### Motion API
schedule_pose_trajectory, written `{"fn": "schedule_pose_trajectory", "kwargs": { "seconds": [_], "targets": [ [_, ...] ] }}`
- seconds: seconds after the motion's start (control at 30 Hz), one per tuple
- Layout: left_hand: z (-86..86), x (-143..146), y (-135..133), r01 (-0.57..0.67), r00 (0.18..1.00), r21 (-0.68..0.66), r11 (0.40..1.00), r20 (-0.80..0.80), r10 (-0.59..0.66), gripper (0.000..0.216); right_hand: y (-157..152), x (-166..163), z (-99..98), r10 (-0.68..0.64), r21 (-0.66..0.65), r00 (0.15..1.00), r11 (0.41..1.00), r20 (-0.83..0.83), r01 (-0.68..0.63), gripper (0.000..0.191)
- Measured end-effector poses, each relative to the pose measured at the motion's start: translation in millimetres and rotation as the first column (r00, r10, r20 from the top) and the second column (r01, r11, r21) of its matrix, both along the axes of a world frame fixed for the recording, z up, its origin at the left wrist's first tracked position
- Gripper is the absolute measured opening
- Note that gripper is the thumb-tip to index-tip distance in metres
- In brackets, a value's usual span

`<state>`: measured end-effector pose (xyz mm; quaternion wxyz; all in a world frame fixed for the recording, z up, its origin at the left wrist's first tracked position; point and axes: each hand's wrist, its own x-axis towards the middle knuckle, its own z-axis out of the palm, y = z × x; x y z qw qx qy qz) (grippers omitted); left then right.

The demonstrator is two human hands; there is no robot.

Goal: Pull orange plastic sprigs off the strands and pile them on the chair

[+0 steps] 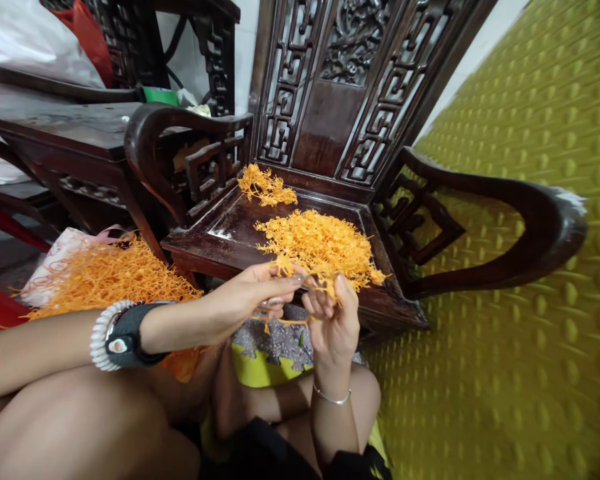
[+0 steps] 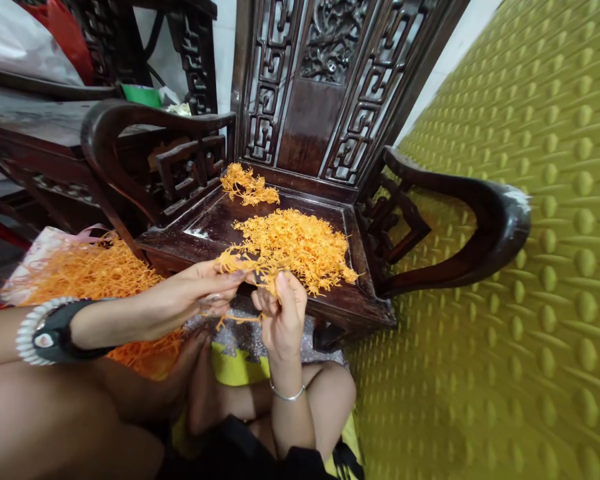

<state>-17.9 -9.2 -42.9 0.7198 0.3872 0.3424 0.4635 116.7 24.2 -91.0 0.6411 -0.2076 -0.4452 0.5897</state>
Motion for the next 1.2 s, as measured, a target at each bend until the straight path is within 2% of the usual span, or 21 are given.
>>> {"fn": "schedule_pose_trajectory", "kwargs": {
  "seconds": [0.17,0.23,0.3,0.37,0.43,0.47,0.53,0.67,0.73,0.8,0.87,0.9,0.97,1.03,1.07,1.13,1.2],
  "targets": [
    [-4.3,16,-4,0.004,1.000,-0.076,0.997,-0.011,-0.004,0.016,-13,-8,-10.3,0.008,-0.082,0.982,0.996,-0.191,-0.025,0.056],
    [-2.4,15,-2,0.008,1.000,-0.104,0.994,0.001,-0.008,0.018,-14,1,-17.8,-0.037,-0.152,0.974,0.988,-0.225,0.003,0.054],
    [5.9,5,0,-0.066,0.997,-0.079,0.995,0.037,0.069,0.021,-15,28,-25.9,-0.220,-0.182,0.951,0.966,-0.216,0.182,0.049],
    [18.9,-11,0,-0.265,0.959,0.018,0.964,0.109,0.261,0.023,-18,68,-33.0,-0.466,-0.129,0.860,0.884,-0.206,0.448,0.045],
    [30.9,-26,-2,-0.412,0.906,0.150,0.899,0.176,0.385,0.022,-22,105,-37.6,-0.573,-0.048,0.792,0.815,-0.211,0.577,0.051],
    [35.0,-31,-3,-0.419,0.905,0.170,0.892,0.163,0.394,0.022,-23,117,-38.5,-0.594,0.004,0.784,0.797,-0.180,0.604,0.052],
    [38.8,-36,-6,-0.377,0.925,0.182,0.908,0.116,0.361,0.023,-25,123,-37.9,-0.571,0.073,0.814,0.812,-0.108,0.580,0.051],
    [37.3,-31,-5,-0.284,0.959,0.172,0.943,0.068,0.277,0.021,-19,84,-33.2,-0.369,0.152,0.929,0.918,-0.007,0.366,0.042],
    [36.2,-29,-4,-0.261,0.965,0.180,0.948,0.053,0.256,0.021,-13,64,-32.3,-0.344,0.214,0.935,0.923,0.080,0.321,0.036],
    [35.1,-28,-3,-0.231,0.973,0.174,0.957,0.045,0.227,0.022,-5,54,-31.6,-0.392,0.295,0.894,0.900,0.219,0.322,0.032],
    [33.3,-28,-2,-0.193,0.981,0.146,0.970,0.033,0.190,0.025,9,51,-28.5,-0.475,0.423,0.771,0.857,0.424,0.295,0.030],
    [32.2,-28,-1,-0.179,0.984,0.133,0.975,0.025,0.177,0.026,19,51,-25.3,-0.529,0.502,0.665,0.825,0.527,0.258,0.029],
    [30.0,-27,1,-0.160,0.987,0.115,0.980,0.003,0.160,0.028,46,48,-15.3,-0.650,0.655,0.380,0.743,0.658,0.136,0.027],
    [27.9,-25,4,-0.157,0.987,0.115,0.981,-0.016,0.160,0.028,78,42,-2.3,-0.749,0.752,0.092,0.660,0.656,0.009,0.027],
    [26.9,-24,5,-0.154,0.987,0.115,0.981,-0.022,0.158,0.029,95,38,4.1,-0.772,0.771,-0.034,0.636,0.635,-0.038,0.027],
    [24.3,-22,7,-0.133,0.990,0.097,0.986,-0.022,0.136,0.030,125,31,14.8,-0.759,0.766,-0.241,0.637,0.605,-0.086,0.027],
    [21.0,-18,8,-0.096,0.995,0.063,0.993,-0.003,0.097,0.031,148,27,21.1,-0.709,0.737,-0.364,0.670,0.604,-0.084,0.029]
  ]
}}
